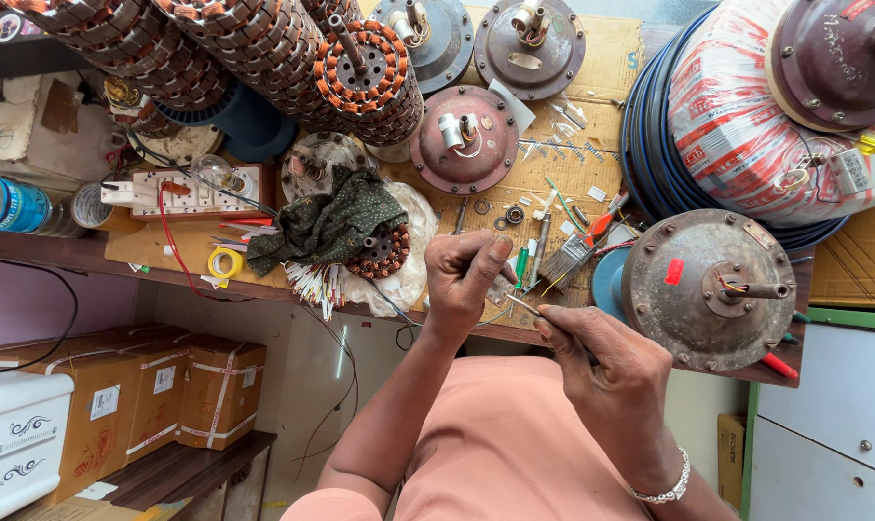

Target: The person works at a cluttered workbench, using a screwdriver to tighten screws on a small white electrical component. They handle wires and the component, occasionally picking up and setting down tools while assembling or repairing the device.

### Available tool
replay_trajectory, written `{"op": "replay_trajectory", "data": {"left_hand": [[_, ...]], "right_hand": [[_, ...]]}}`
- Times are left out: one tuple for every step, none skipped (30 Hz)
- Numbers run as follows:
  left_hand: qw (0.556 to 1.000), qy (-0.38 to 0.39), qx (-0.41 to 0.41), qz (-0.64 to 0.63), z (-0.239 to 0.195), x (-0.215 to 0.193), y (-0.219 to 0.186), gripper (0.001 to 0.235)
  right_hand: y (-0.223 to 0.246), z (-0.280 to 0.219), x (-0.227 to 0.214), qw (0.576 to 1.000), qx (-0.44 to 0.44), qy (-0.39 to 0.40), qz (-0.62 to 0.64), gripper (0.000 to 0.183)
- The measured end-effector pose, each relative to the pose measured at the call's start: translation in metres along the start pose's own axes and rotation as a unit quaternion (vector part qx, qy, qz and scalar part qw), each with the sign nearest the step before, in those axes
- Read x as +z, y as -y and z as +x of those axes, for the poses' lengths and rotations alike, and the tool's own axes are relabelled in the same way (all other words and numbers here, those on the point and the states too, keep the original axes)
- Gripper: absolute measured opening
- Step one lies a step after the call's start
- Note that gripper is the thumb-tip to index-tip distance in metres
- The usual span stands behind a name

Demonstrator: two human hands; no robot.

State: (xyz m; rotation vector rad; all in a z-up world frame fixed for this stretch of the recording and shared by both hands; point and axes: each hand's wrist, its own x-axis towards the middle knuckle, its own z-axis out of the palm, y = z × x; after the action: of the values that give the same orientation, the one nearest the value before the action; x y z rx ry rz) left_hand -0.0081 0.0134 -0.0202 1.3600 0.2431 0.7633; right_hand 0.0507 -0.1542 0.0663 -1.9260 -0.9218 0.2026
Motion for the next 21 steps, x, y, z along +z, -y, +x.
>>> {"op": "replay_trajectory", "data": {"left_hand": [[1.000, -0.002, -0.005, 0.006, 0.000, 0.001, 0.000, 0.041], [1.000, -0.004, -0.009, 0.012, 0.000, 0.002, -0.001, 0.040], [1.000, -0.005, -0.013, 0.019, 0.001, 0.003, -0.002, 0.040], [0.999, -0.003, -0.009, 0.032, 0.003, 0.003, -0.004, 0.039], [0.999, -0.002, -0.006, 0.045, 0.003, 0.004, -0.007, 0.038], [0.998, 0.000, -0.003, 0.057, 0.004, 0.005, -0.009, 0.037], [0.998, 0.007, -0.015, 0.069, 0.006, 0.005, -0.012, 0.037], [0.996, 0.014, -0.027, 0.080, 0.009, 0.004, -0.014, 0.037], [0.995, 0.022, -0.041, 0.090, 0.011, 0.005, -0.017, 0.036], [0.992, 0.032, -0.051, 0.109, 0.013, 0.005, -0.018, 0.037], [0.989, 0.041, -0.063, 0.127, 0.015, 0.006, -0.019, 0.037], [0.985, 0.050, -0.074, 0.145, 0.017, 0.007, -0.020, 0.037], [0.983, 0.059, -0.068, 0.162, 0.019, 0.009, -0.021, 0.038], [0.979, 0.069, -0.061, 0.180, 0.021, 0.010, -0.022, 0.039], [0.976, 0.078, -0.054, 0.196, 0.023, 0.012, -0.023, 0.041], [0.971, 0.091, -0.036, 0.220, 0.024, 0.014, -0.025, 0.039], [0.964, 0.104, -0.018, 0.245, 0.026, 0.015, -0.027, 0.037], [0.956, 0.118, 0.000, 0.269, 0.027, 0.015, -0.029, 0.036], [0.955, 0.125, -0.003, 0.269, 0.029, 0.016, -0.031, 0.035], [0.954, 0.133, -0.005, 0.269, 0.031, 0.016, -0.032, 0.033], [0.953, 0.140, -0.010, 0.269, 0.031, 0.016, -0.033, 0.032]], "right_hand": [[0.000, 0.001, 0.000, 1.000, -0.004, 0.000, -0.001, 0.016], [0.000, 0.001, 0.000, 1.000, -0.008, 0.001, -0.003, 0.016], [0.000, 0.003, -0.001, 1.000, -0.013, 0.000, -0.004, 0.016], [0.001, 0.004, -0.002, 1.000, -0.012, 0.007, -0.015, 0.016], [0.002, 0.005, -0.004, 0.999, -0.010, 0.015, -0.027, 0.015], [0.004, 0.005, -0.006, 0.999, -0.008, 0.023, -0.038, 0.015], [0.005, 0.006, -0.007, 0.998, -0.013, 0.028, -0.054, 0.014], [0.006, 0.008, -0.008, 0.997, -0.018, 0.033, -0.071, 0.014], [0.006, 0.008, -0.010, 0.995, -0.021, 0.038, -0.088, 0.014], [0.006, 0.009, -0.011, 0.994, -0.027, 0.037, -0.095, 0.013], [0.005, 0.009, -0.012, 0.993, -0.034, 0.038, -0.104, 0.013], [0.005, 0.008, -0.014, 0.992, -0.040, 0.039, -0.112, 0.013], [0.005, 0.008, -0.015, 0.989, -0.042, 0.040, -0.132, 0.014], [0.005, 0.007, -0.015, 0.986, -0.044, 0.040, -0.153, 0.014], [0.004, 0.006, -0.016, 0.983, -0.047, 0.041, -0.175, 0.015], [0.004, 0.005, -0.016, 0.980, -0.055, 0.043, -0.185, 0.015], [0.005, 0.004, -0.016, 0.978, -0.063, 0.045, -0.194, 0.015], [0.005, 0.004, -0.016, 0.975, -0.071, 0.046, -0.204, 0.016], [0.006, 0.005, -0.017, 0.975, -0.070, 0.054, -0.205, 0.014], [0.006, 0.009, -0.017, 0.974, -0.069, 0.062, -0.207, 0.013], [0.007, 0.012, -0.019, 0.973, -0.067, 0.072, -0.207, 0.012]]}}
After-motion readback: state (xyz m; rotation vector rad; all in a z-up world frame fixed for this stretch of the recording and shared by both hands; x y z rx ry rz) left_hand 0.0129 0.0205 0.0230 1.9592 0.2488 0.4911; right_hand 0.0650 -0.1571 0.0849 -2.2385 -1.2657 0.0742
